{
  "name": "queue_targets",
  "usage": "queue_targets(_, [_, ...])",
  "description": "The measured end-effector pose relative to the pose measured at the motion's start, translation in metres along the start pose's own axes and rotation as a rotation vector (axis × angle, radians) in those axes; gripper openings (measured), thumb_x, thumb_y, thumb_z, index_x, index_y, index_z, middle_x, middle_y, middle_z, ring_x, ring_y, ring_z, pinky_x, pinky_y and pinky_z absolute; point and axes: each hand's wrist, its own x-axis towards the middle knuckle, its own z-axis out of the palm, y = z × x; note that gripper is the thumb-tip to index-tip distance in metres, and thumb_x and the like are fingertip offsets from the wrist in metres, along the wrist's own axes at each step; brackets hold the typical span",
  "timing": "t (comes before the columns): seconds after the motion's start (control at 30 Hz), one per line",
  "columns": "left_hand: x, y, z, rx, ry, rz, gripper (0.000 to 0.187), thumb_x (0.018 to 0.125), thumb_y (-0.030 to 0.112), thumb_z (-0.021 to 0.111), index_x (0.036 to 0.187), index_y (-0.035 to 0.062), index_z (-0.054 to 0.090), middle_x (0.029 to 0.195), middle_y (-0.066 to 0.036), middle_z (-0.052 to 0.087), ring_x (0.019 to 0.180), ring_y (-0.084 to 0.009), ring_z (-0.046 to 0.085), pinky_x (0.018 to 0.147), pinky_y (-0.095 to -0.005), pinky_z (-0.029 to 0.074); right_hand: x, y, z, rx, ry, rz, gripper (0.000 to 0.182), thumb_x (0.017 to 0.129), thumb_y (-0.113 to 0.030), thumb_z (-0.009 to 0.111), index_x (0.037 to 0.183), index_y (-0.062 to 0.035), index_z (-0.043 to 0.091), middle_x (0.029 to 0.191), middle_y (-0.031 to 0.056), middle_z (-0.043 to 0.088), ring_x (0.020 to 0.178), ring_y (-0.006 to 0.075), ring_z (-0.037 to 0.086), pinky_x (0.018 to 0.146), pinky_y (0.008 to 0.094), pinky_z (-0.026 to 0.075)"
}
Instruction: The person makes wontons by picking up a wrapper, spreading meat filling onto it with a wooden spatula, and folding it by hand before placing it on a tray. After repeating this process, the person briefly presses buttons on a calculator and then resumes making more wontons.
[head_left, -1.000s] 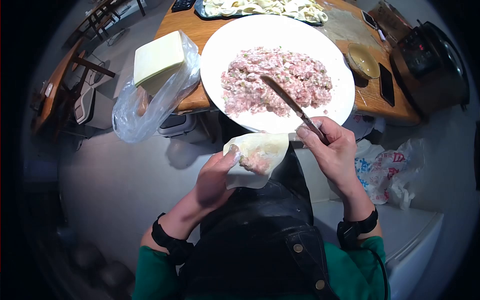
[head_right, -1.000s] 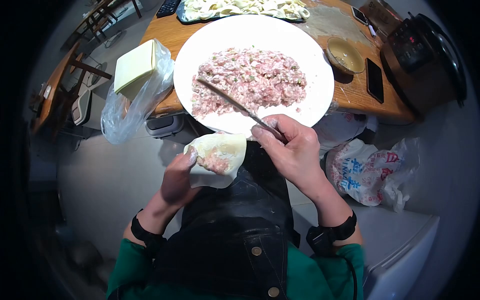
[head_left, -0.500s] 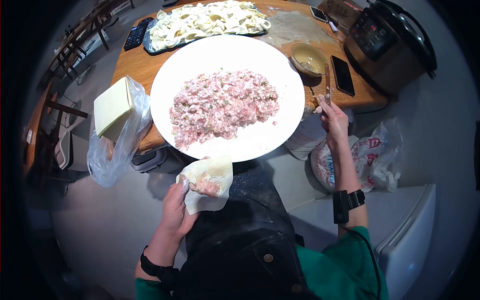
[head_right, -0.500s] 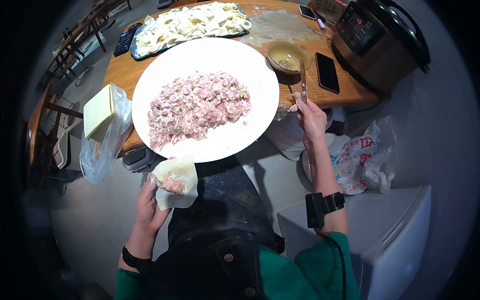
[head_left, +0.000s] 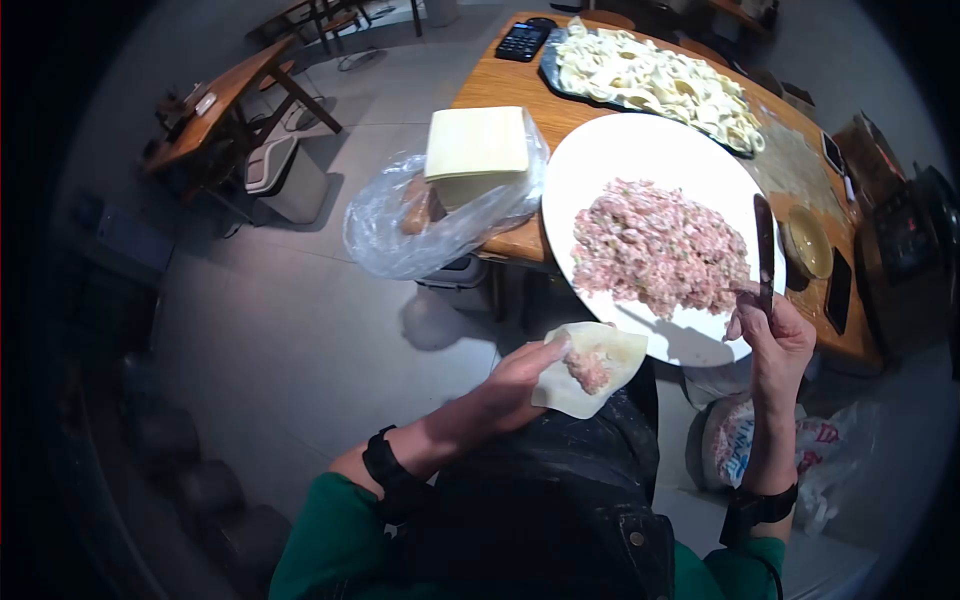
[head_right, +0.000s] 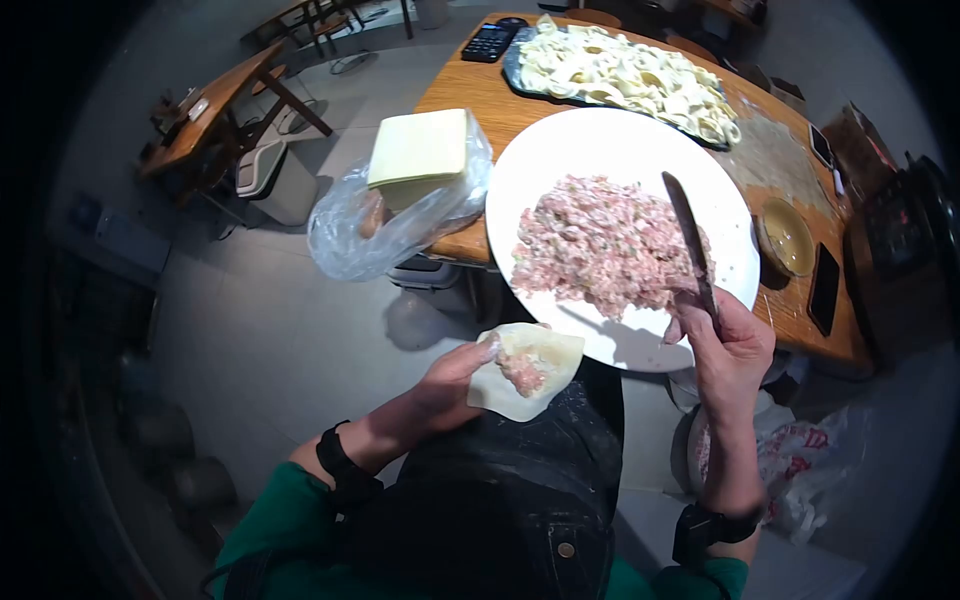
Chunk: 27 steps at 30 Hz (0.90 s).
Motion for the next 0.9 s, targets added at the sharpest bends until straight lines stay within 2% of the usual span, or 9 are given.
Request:
queue_targets(0.1, [-0.007, 0.000, -0.007, -0.052, 0.070, -0.004, 0.040, 0.096, 0.030, 0.040, 0.119, -0.0020, 0.046, 0.110, -0.013, 0.058, 0.098, -0.0214, 0.060, 0.085, -0.0340, 0.048, 0.025, -0.017, 0.073, 0.037, -0.239, -0.088, 0.022, 0.082, 0.002, 0.058, 0.103, 0.0045, 0.063, 0.071, 0.0090, 0.062, 0.058, 0.0120, 0.058, 0.054, 0.0233, 0.046])
queue_targets(0.17, [-0.010, -0.007, -0.026, -0.105, 0.113, 0.015, 0.038, 0.096, 0.030, 0.041, 0.117, -0.0011, 0.047, 0.109, -0.012, 0.058, 0.099, -0.0221, 0.059, 0.085, -0.0349, 0.048, 0.038, -0.033, 0.120, -0.279, -0.465, -0.210, 0.030, 0.080, -0.002, 0.060, 0.110, 0.0016, 0.060, 0.065, 0.0121, 0.062, 0.052, 0.0169, 0.059, 0.050, 0.0270, 0.047])
queue_targets(0.23, [-0.017, -0.008, -0.043, -0.093, 0.008, 0.058, 0.036, 0.096, 0.029, 0.042, 0.115, -0.0006, 0.047, 0.109, -0.012, 0.058, 0.099, -0.0226, 0.059, 0.085, -0.0359, 0.048, 0.048, -0.030, 0.161, -0.604, -0.559, -0.640, 0.046, 0.075, -0.004, 0.058, 0.121, -0.0015, 0.052, 0.058, 0.0134, 0.058, 0.049, 0.0229, 0.060, 0.045, 0.0326, 0.046])
queue_targets(0.37, [-0.034, -0.003, -0.050, -0.137, 0.098, 0.090, 0.034, 0.096, 0.026, 0.042, 0.118, 0.0002, 0.047, 0.111, -0.011, 0.058, 0.100, -0.0211, 0.058, 0.087, -0.0361, 0.046, 0.064, 0.009, 0.224, -1.022, -0.743, -0.710, 0.057, 0.073, -0.006, 0.051, 0.128, 0.0061, 0.040, 0.053, 0.0122, 0.057, 0.048, 0.0264, 0.060, 0.043, 0.0374, 0.045])
queue_targets(0.4, [-0.035, -0.005, -0.056, -0.103, 0.185, 0.065, 0.039, 0.096, 0.025, 0.039, 0.123, -0.0019, 0.042, 0.119, -0.015, 0.053, 0.107, -0.0261, 0.055, 0.095, -0.0407, 0.042, 0.067, 0.023, 0.232, -1.010, -0.730, -0.700, 0.060, 0.070, -0.006, 0.051, 0.128, 0.0010, 0.040, 0.053, 0.0124, 0.056, 0.047, 0.0294, 0.058, 0.043, 0.0403, 0.044])
queue_targets(0.5, [-0.033, -0.013, -0.080, -0.159, 0.177, 0.091, 0.040, 0.096, 0.026, 0.039, 0.126, -0.0013, 0.040, 0.121, -0.015, 0.053, 0.110, -0.0265, 0.054, 0.097, -0.0398, 0.041, 0.074, 0.042, 0.237, -1.019, -0.706, -0.856, 0.036, 0.071, -0.008, 0.052, 0.105, 0.0019, 0.055, 0.060, 0.0119, 0.060, 0.051, 0.0281, 0.061, 0.043, 0.0390, 0.047])
queue_targets(0.53, [-0.032, -0.016, -0.087, -0.197, 0.175, 0.092, 0.037, 0.095, 0.026, 0.042, 0.121, -0.0002, 0.045, 0.117, -0.013, 0.056, 0.106, -0.0242, 0.057, 0.093, -0.0386, 0.044, 0.074, 0.039, 0.238, -0.968, -0.672, -0.881, 0.006, 0.069, -0.007, 0.054, 0.070, -0.0012, 0.054, 0.060, 0.0147, 0.060, 0.054, 0.0276, 0.063, 0.046, 0.0371, 0.049])
queue_targets(0.77, [-0.026, -0.001, -0.073, -0.151, 0.240, 0.100, 0.042, 0.095, 0.027, 0.039, 0.126, -0.0015, 0.039, 0.121, -0.017, 0.052, 0.111, -0.0299, 0.053, 0.096, -0.0444, 0.041, 0.070, 0.035, 0.228, -0.993, -0.612, -0.724, 0.016, 0.072, -0.011, 0.056, 0.081, 0.0008, 0.050, 0.055, 0.0161, 0.058, 0.051, 0.0312, 0.061, 0.043, 0.0402, 0.046])
queue_targets(0.9, [-0.023, 0.002, -0.069, -0.253, 0.112, 0.136, 0.044, 0.096, 0.031, 0.036, 0.129, 0.0024, 0.038, 0.123, -0.014, 0.051, 0.113, -0.0284, 0.050, 0.100, -0.0443, 0.036, 0.054, -0.015, 0.193, -0.797, -0.663, -0.428, 0.032, 0.083, -0.021, 0.055, 0.107, 0.0001, 0.050, 0.065, 0.0182, 0.061, 0.058, 0.0358, 0.061, 0.051, 0.0421, 0.048])
